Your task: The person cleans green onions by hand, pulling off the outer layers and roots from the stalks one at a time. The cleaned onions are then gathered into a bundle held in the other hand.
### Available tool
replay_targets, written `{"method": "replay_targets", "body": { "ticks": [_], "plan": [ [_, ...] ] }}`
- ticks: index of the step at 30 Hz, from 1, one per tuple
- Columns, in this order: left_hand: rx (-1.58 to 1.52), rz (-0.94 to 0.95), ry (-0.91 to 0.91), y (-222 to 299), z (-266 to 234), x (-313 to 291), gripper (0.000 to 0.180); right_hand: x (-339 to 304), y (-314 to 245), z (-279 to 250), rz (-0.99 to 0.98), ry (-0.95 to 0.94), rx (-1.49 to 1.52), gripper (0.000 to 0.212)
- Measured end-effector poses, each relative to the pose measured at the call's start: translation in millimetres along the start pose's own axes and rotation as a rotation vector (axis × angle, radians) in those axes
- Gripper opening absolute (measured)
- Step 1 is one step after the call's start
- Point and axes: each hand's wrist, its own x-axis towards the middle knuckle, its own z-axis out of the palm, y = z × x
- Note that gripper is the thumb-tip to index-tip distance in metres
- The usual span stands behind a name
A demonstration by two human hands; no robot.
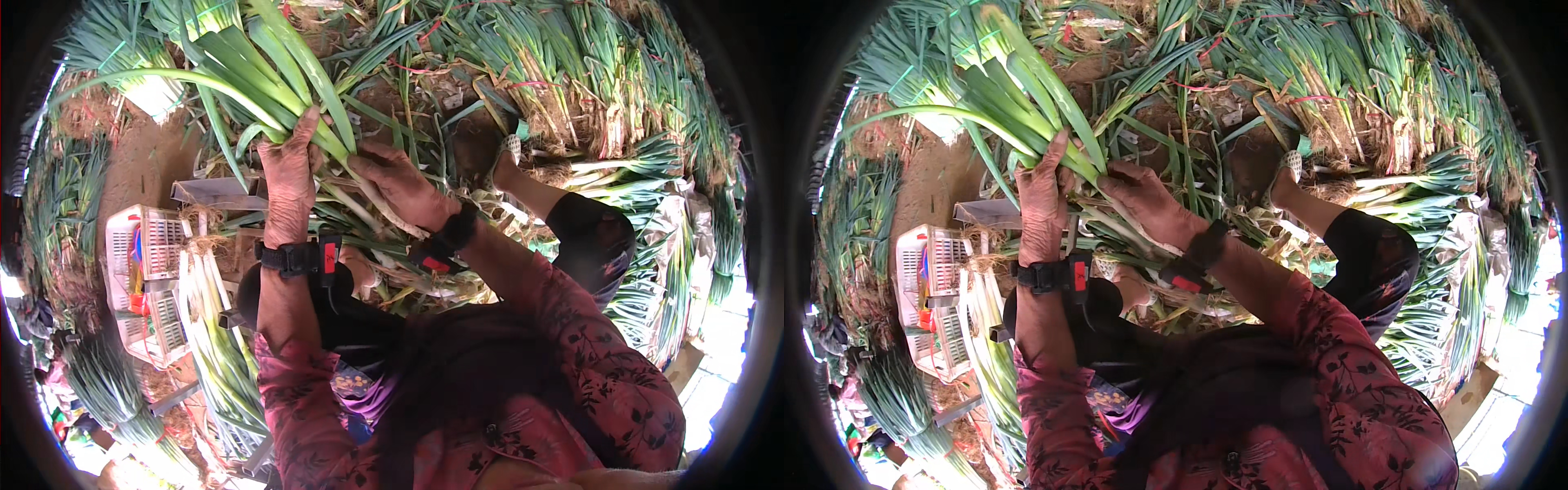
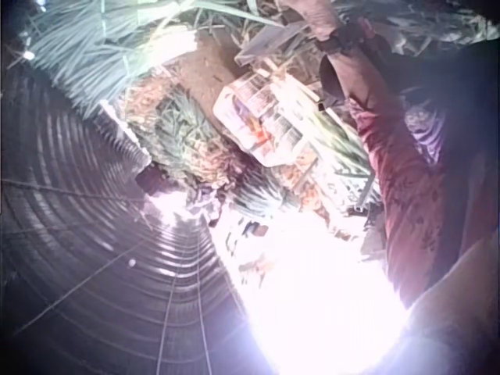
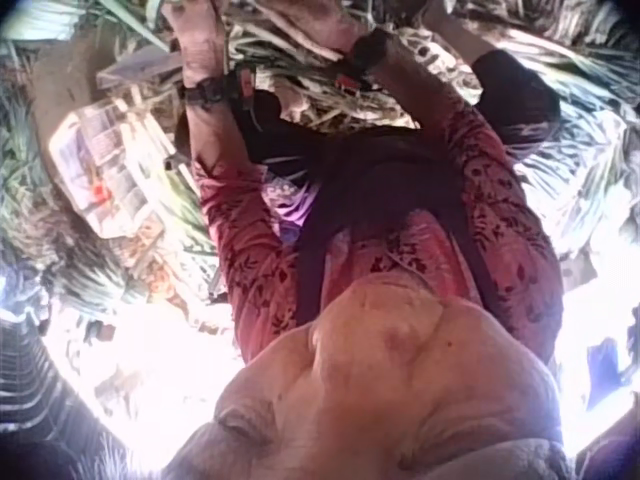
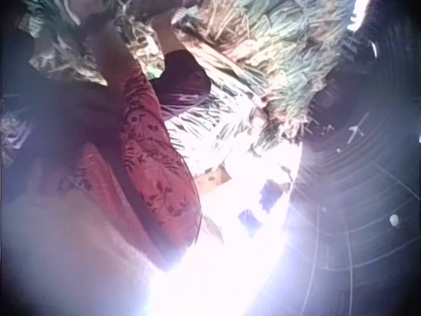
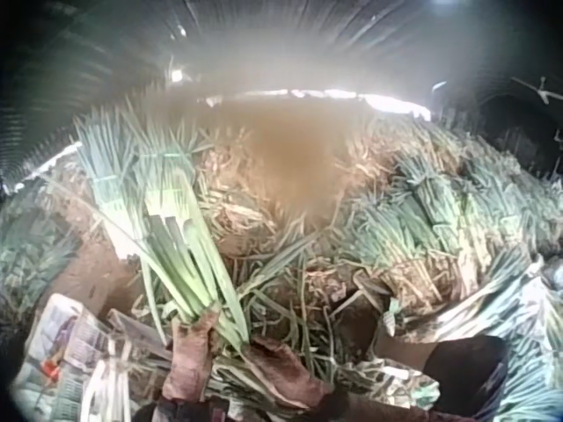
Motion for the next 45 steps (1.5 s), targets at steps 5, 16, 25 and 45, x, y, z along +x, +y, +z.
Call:
{"method": "replay_targets", "body": {
  "ticks": [5,16,25,45],
  "plan": [
    [0.082,0.036,0.038,-12,6,-2,0.012,14,-16,-14,-0.105,-0.21,-0.515,0.031],
    [0.033,0.018,-0.129,23,-4,-10,0.023,-64,71,-112,0.32,-0.278,-1.306,0.019],
    [0.07,-0.005,-0.126,5,4,-3,0.018,-28,-38,-36,0.022,-0.116,-0.649,0.024],
    [0.008,-0.016,0.019,-9,9,3,0.014,-18,-19,-21,-0.199,-0.208,-0.694,0.018]
  ]
}}
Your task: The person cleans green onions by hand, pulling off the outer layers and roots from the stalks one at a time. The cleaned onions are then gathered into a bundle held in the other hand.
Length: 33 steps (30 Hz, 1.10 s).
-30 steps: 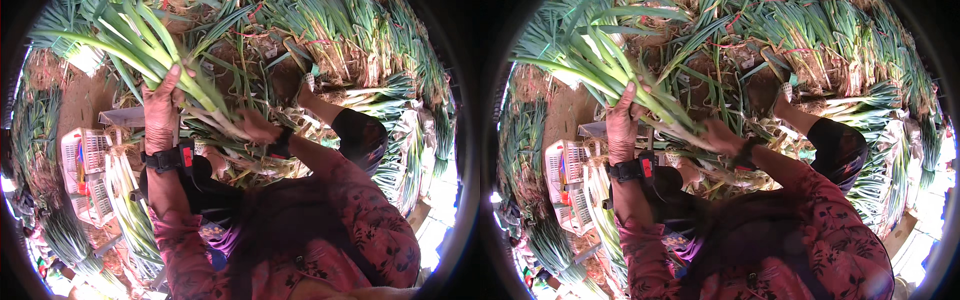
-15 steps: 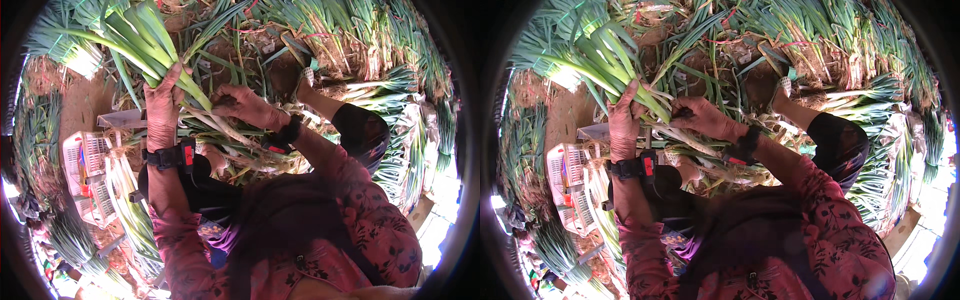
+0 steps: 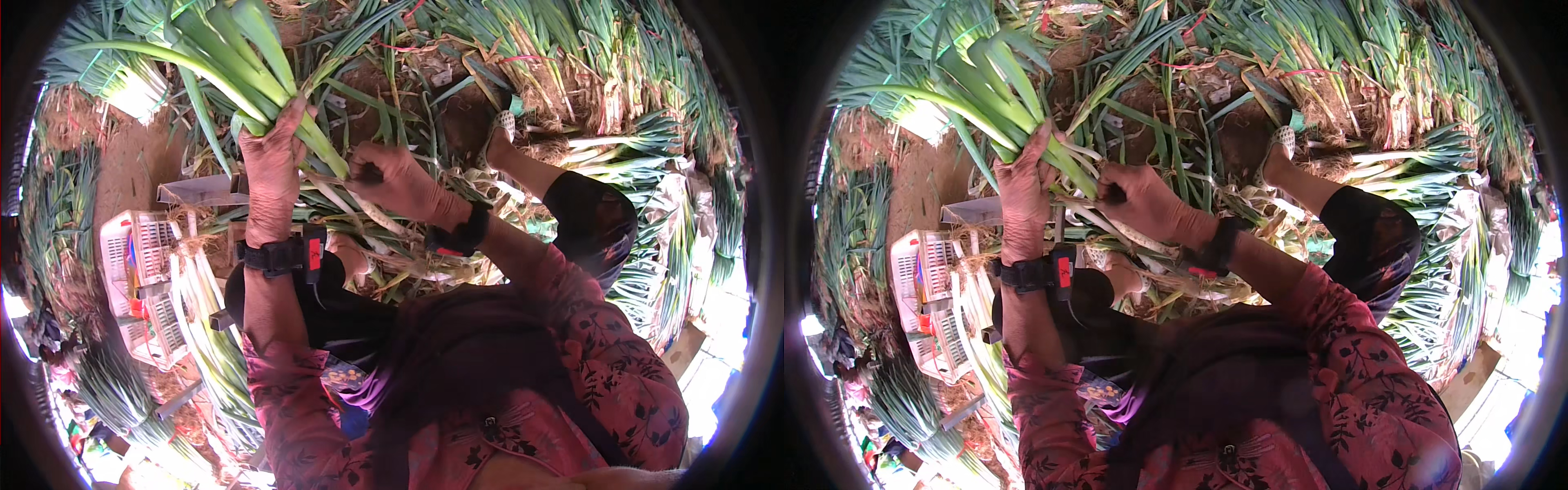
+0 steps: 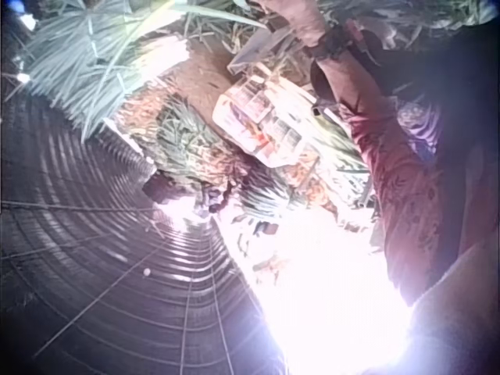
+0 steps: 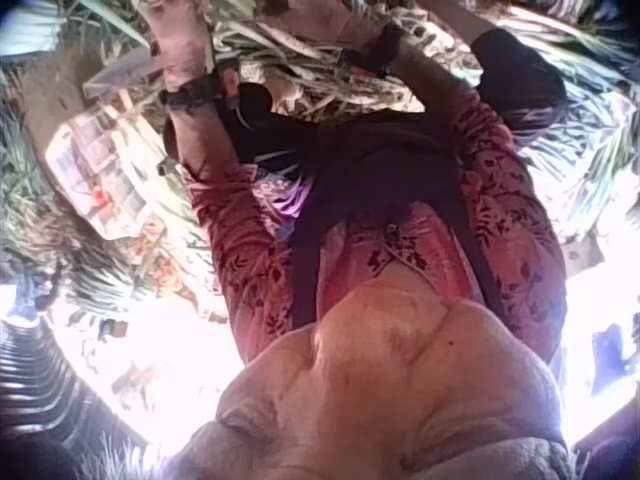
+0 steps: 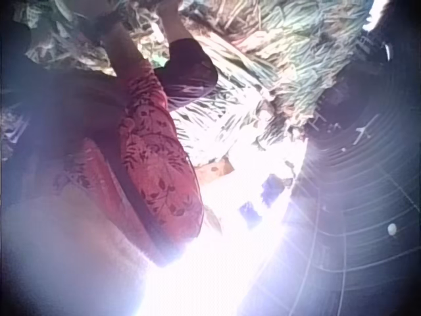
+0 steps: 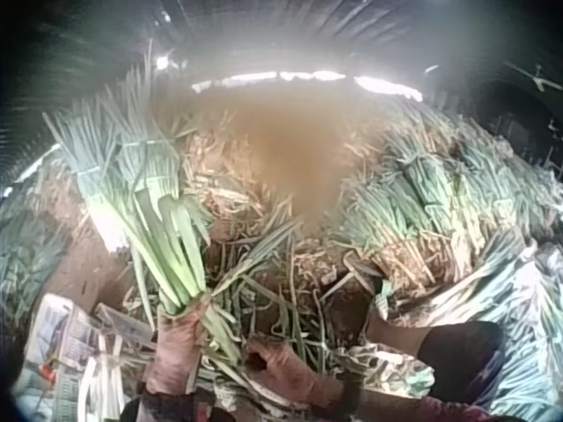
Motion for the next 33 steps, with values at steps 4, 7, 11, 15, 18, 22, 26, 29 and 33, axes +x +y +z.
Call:
{"method": "replay_targets", "body": {
  "ticks": [4,7,11,15,18,22,26,29,33],
  "plan": [
    [0.046,0.059,0.115,0,2,4,0.012,-6,-7,6,-0.239,0.136,-0.548,0.026],
    [-0.004,0.052,0.103,2,-4,6,0.011,4,-14,9,-0.212,0.25,-0.439,0.029],
    [0.029,0.028,0.099,-6,3,1,0.012,21,-3,5,-0.111,0.218,-0.25,0.032],
    [0.027,0.037,0.053,-4,2,1,0.012,20,-2,8,-0.111,0.247,-0.297,0.026],
    [0.024,0.081,0.112,-8,-1,4,0.012,13,-12,17,-0.219,0.161,-0.697,0.023],
    [-0.021,0.076,0.233,3,-10,9,0.019,-2,-18,6,-0.584,-0.064,-0.836,0.02],
    [-0.033,0.052,0.258,0,-4,11,0.018,-4,-15,-10,-0.684,0.016,-0.774,0.017],
    [-0.054,0.076,0.367,5,6,0,0.016,2,-10,11,-0.724,-0.086,-0.794,0.016],
    [0.072,0.166,0.404,28,-20,11,0.02,-62,60,-7,-0.275,-0.26,-0.673,0.014]
  ]
}}
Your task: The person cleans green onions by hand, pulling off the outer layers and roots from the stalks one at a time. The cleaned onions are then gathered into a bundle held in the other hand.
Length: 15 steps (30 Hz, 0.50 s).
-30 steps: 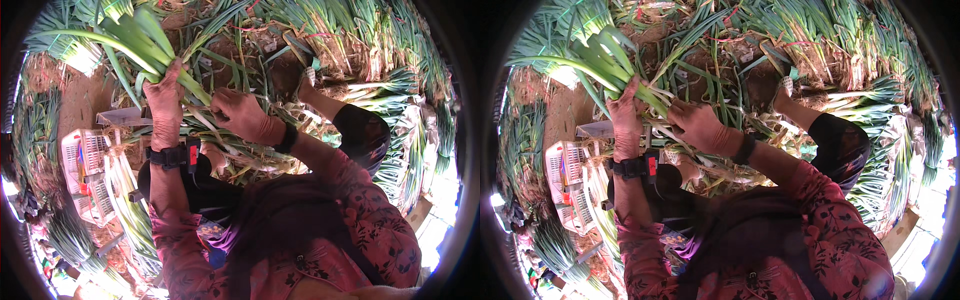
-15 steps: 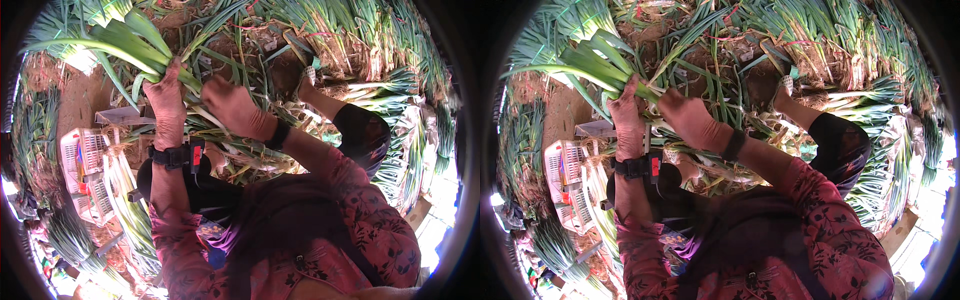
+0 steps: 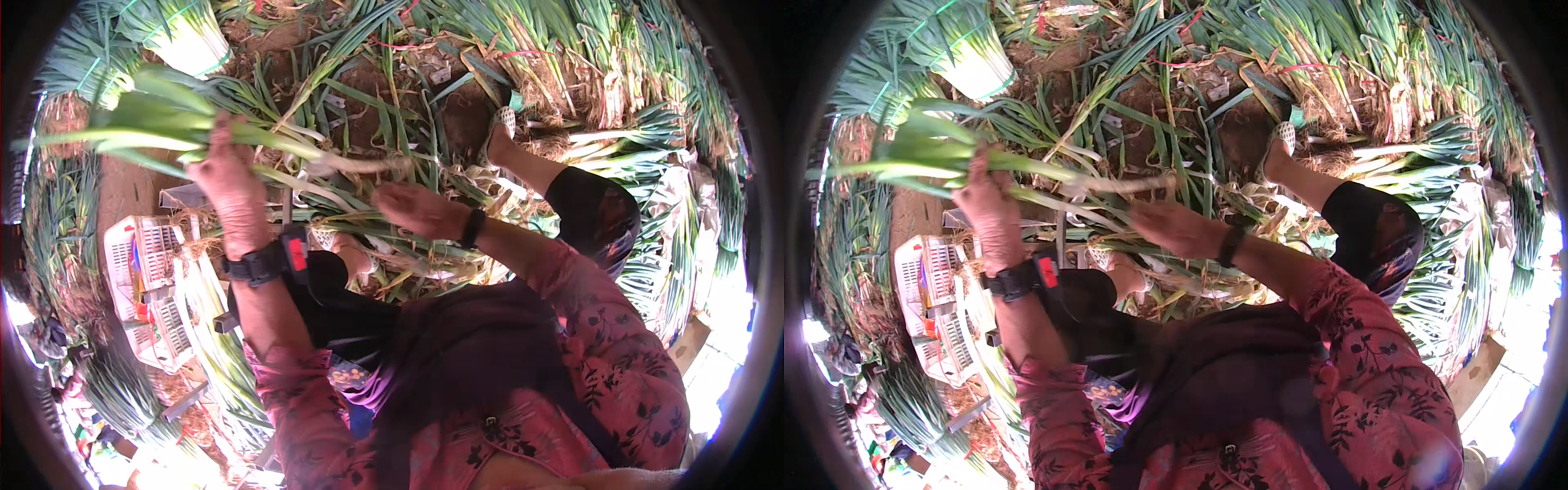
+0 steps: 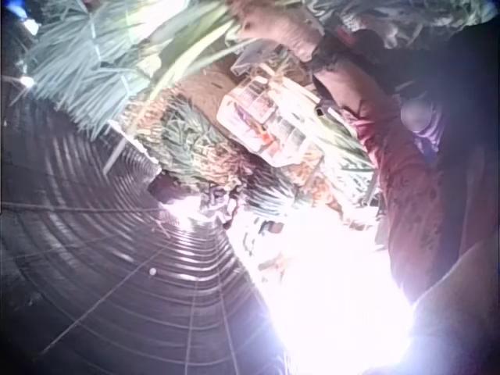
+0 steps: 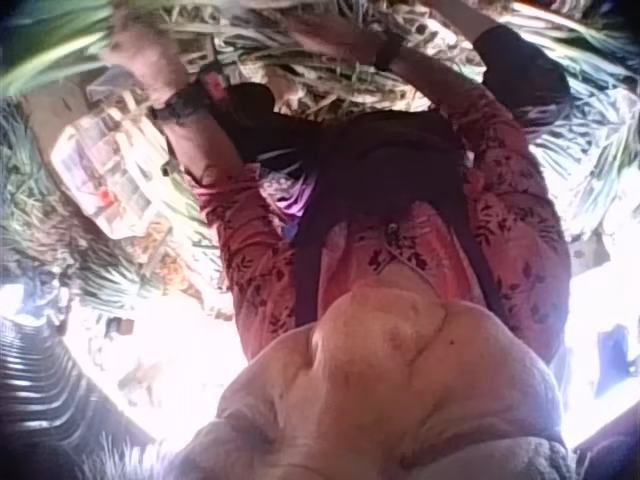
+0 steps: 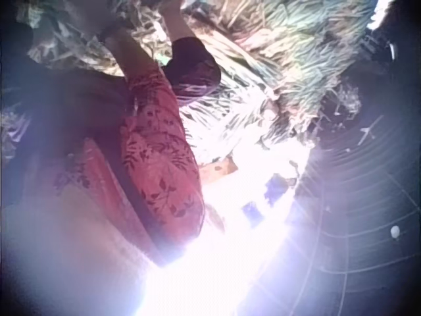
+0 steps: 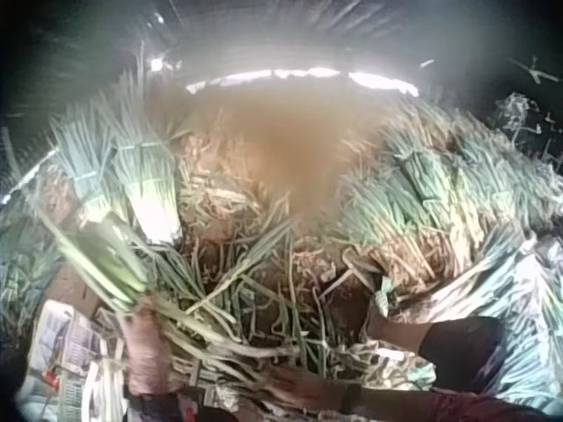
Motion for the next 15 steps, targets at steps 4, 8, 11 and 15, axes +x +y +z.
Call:
{"method": "replay_targets", "body": {
  "ticks": [4,8,11,15],
  "plan": [
    [-0.125,0.109,-0.086,14,-28,26,0.022,-114,58,40,0.241,-0.238,-0.096,0.02],
    [-0.192,0.08,-0.072,4,-27,25,0.021,-48,14,-8,0.382,-0.273,0.041,0.015],
    [-0.182,0.081,-0.008,-4,-8,15,0.02,28,-21,-42,0.239,0.235,0.065,0.021],
    [-0.149,-0.013,-0.007,-10,-2,11,0.022,91,-29,-57,-0.088,0.361,-0.483,0.023]
  ]
}}
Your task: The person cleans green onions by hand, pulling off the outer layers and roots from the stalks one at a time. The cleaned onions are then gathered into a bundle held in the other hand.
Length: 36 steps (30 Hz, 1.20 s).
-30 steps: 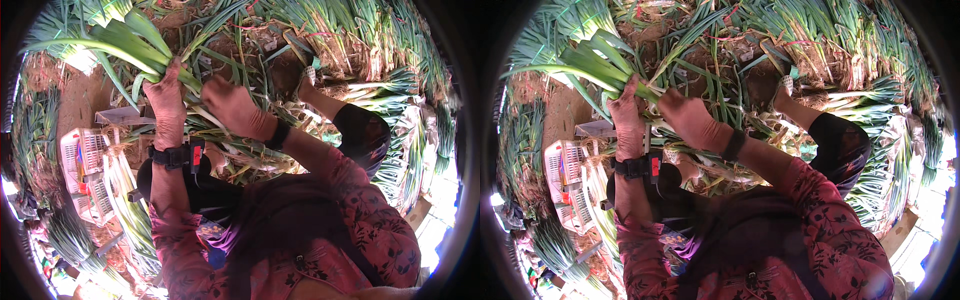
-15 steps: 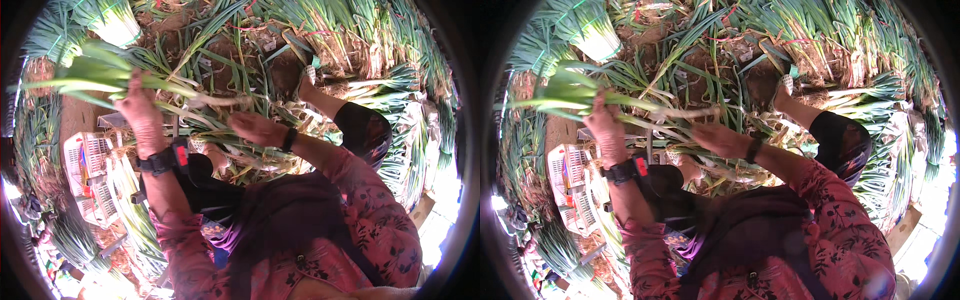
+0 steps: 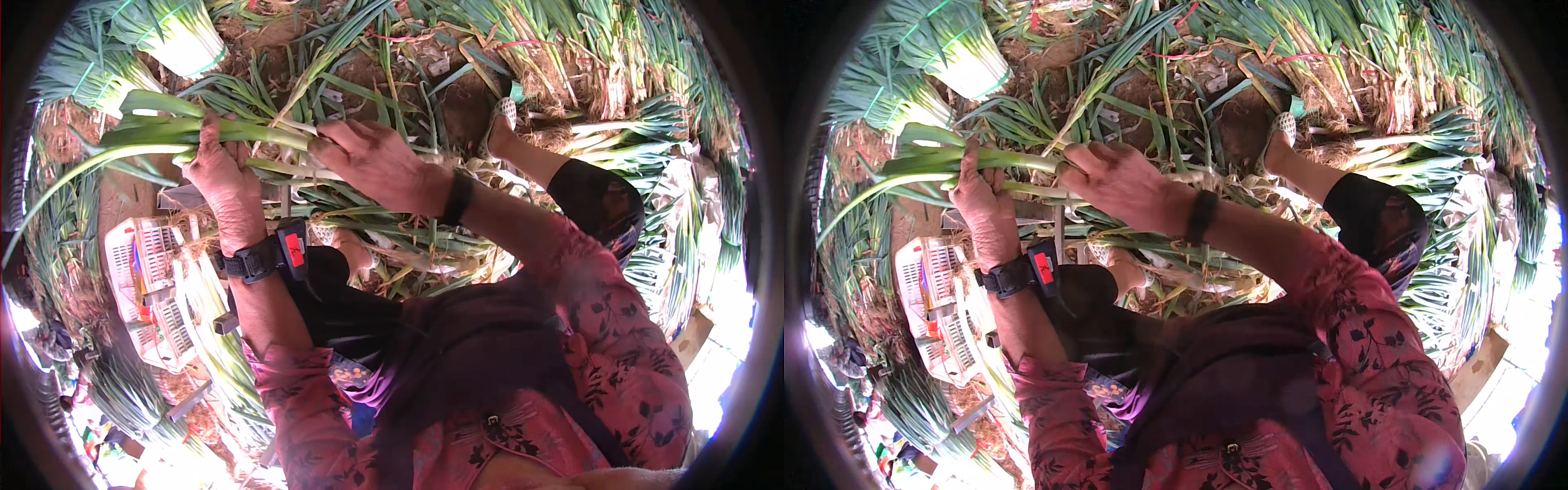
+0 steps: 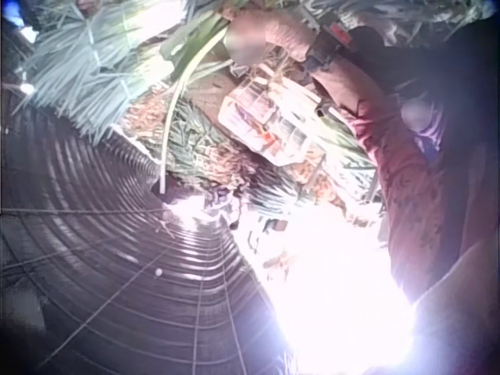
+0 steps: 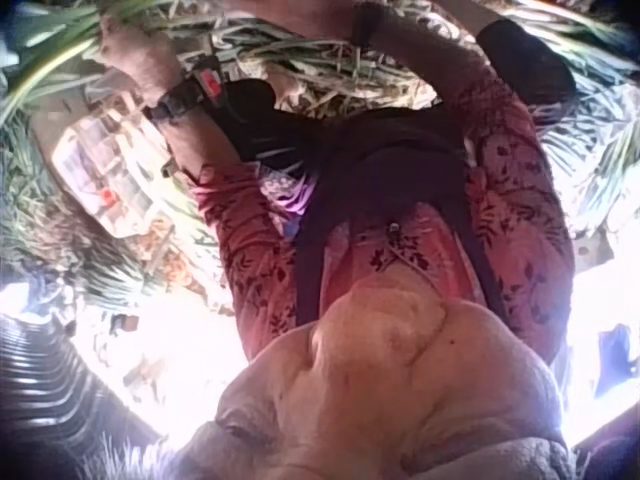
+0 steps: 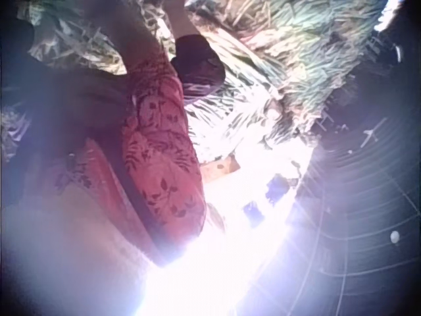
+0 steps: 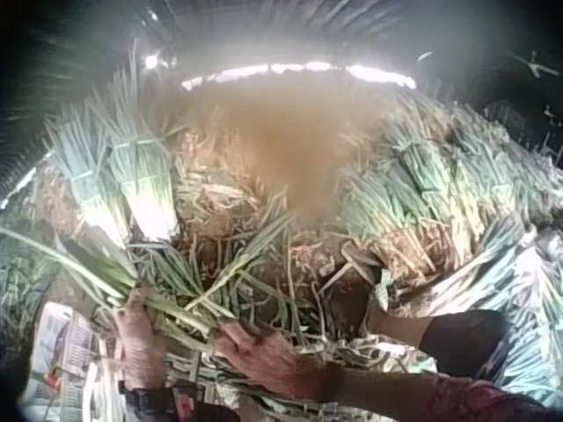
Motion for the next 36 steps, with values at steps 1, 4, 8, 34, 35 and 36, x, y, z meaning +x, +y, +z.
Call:
{"method": "replay_targets", "body": {
  "ticks": [1,4,8,34,35,36],
  "plan": [
    [-0.002,-0.005,-0.004,-2,-1,1,0.022,3,1,0,0.004,-0.003,-0.004,0.023],
    [0.002,-0.051,-0.076,-3,-8,4,0.024,9,3,6,-0.104,-0.159,-0.046,0.017],
    [0.004,0.025,0.011,3,-18,9,0.024,-20,-9,11,-0.069,-0.216,-0.038,0.017],
    [-0.137,0.048,-0.247,20,-10,-13,0.034,5,12,17,0.458,-0.006,0.735,0.015],
    [-0.118,0.039,-0.273,22,-8,-15,0.036,4,14,18,0.458,-0.007,0.734,0.015],
    [-0.119,0.038,-0.272,23,-5,-18,0.036,3,18,19,0.364,-0.031,0.66,0.014]
  ]
}}
